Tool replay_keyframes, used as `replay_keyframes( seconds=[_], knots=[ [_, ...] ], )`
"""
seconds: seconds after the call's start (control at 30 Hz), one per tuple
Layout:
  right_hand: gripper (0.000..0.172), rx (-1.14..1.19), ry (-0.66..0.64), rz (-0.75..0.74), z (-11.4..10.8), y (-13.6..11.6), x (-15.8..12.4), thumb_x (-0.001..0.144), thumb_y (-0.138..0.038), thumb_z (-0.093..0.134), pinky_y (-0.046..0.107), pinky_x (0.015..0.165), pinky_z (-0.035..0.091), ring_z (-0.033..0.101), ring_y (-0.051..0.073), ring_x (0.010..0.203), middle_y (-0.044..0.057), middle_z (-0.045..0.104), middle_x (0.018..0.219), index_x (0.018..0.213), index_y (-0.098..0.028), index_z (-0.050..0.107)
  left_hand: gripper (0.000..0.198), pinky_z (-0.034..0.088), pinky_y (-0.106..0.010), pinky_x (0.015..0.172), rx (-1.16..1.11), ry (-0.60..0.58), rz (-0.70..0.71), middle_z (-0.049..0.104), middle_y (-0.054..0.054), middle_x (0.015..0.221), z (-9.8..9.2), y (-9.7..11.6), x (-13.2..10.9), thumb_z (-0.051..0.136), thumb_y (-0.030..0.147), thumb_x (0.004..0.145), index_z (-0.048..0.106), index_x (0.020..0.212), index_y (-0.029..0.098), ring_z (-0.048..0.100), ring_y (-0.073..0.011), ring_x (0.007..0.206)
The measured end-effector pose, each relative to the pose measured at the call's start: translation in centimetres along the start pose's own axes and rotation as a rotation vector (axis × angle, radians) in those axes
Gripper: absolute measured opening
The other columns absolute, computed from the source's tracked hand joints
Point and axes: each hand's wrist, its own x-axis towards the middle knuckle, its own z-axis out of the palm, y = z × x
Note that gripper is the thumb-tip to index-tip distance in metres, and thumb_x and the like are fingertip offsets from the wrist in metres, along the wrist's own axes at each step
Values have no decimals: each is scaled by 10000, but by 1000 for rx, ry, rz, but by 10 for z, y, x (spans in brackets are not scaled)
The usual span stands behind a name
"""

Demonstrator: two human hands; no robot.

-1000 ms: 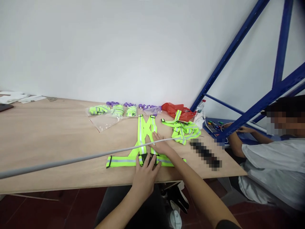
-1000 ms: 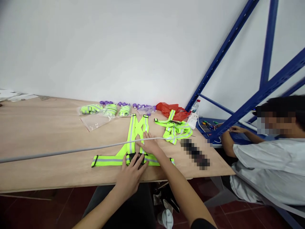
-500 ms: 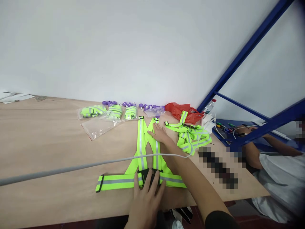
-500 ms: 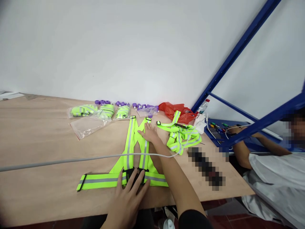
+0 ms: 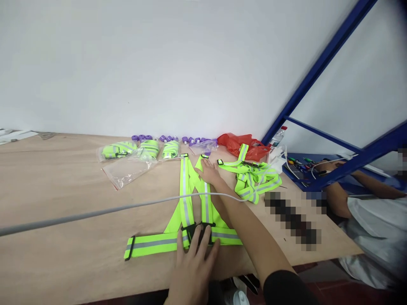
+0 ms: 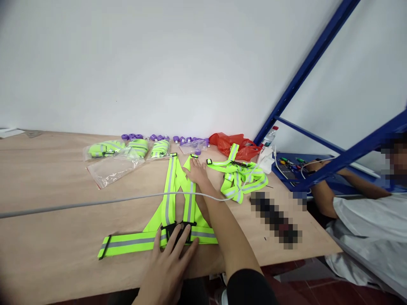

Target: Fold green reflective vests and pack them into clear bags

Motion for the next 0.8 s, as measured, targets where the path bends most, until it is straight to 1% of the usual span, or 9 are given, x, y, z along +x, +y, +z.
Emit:
replay_keyframes(
  seconds=[0.07,0.17,0.23,0.27,0.4,0.5,0.6,0.7,0.8],
  knots=[
    [638,12,55,-5,-6,-5,-8,1056,-497,306,486,1244,119,226,278,1537,173,291,1658,1566,-116,339,786,-49,-808,1134,-21,-33,-30,165,-82,1704,-6,1,1,542,191,850,297,1586,319,190,-393,1534],
    [440,39,122,-19,-16,-15,-22,1044,-417,467,495,1156,362,483,277,1368,153,500,1509,1404,-177,546,754,52,-811,1139,-46,-82,-38,172,-81,1703,-22,1,4,542,223,871,306,1582,314,190,-388,1537],
    [381,66,145,-37,-22,-25,-34,992,-401,604,507,1030,497,599,264,1211,112,583,1389,1314,-198,597,750,103,-812,1134,-77,-122,-18,174,-97,1701,-35,0,5,551,268,888,288,1590,295,178,-393,1540],
    [369,83,150,-53,-25,-32,-42,991,-387,608,500,1007,516,613,259,1186,106,592,1372,1310,-201,598,749,114,-809,1134,-85,-134,-9,175,-103,1701,-40,0,5,557,283,894,285,1592,287,169,-392,1543],
    [440,147,103,-178,-30,-63,-91,1066,-291,338,401,1157,387,498,237,1377,128,531,1505,1442,-175,533,746,104,-790,1150,-60,-98,2,185,-112,1697,-52,2,2,593,259,877,323,1572,270,138,-374,1553],
    [477,172,10,-315,-28,-83,-144,1026,-364,428,345,1187,343,461,230,1426,103,526,1527,1439,-162,555,777,115,-782,1155,-68,-54,-2,258,-125,1674,-52,4,0,650,233,828,362,1549,265,179,-380,1539],
    [531,172,-84,-424,-22,-96,-188,994,-469,482,362,1194,331,423,250,1458,88,536,1523,1432,-182,572,732,154,-765,1155,-104,-85,-49,415,-140,1595,-52,6,1,630,207,841,399,1534,263,322,-395,1479],
    [646,162,-190,-485,-13,-101,-202,985,-528,480,385,1215,289,370,285,1490,157,474,1561,1468,-101,525,680,183,-745,1153,-96,-128,-83,437,-163,1576,-52,8,2,575,198,881,407,1540,229,362,-422,1451],
    [771,98,-227,-441,-5,-103,-185,985,-616,418,430,1253,163,237,303,1547,170,351,1631,1552,-94,396,670,144,-741,1169,-92,-99,-60,494,-150,1525,-51,7,1,595,207,868,436,1517,251,390,-399,1429]
  ],
)
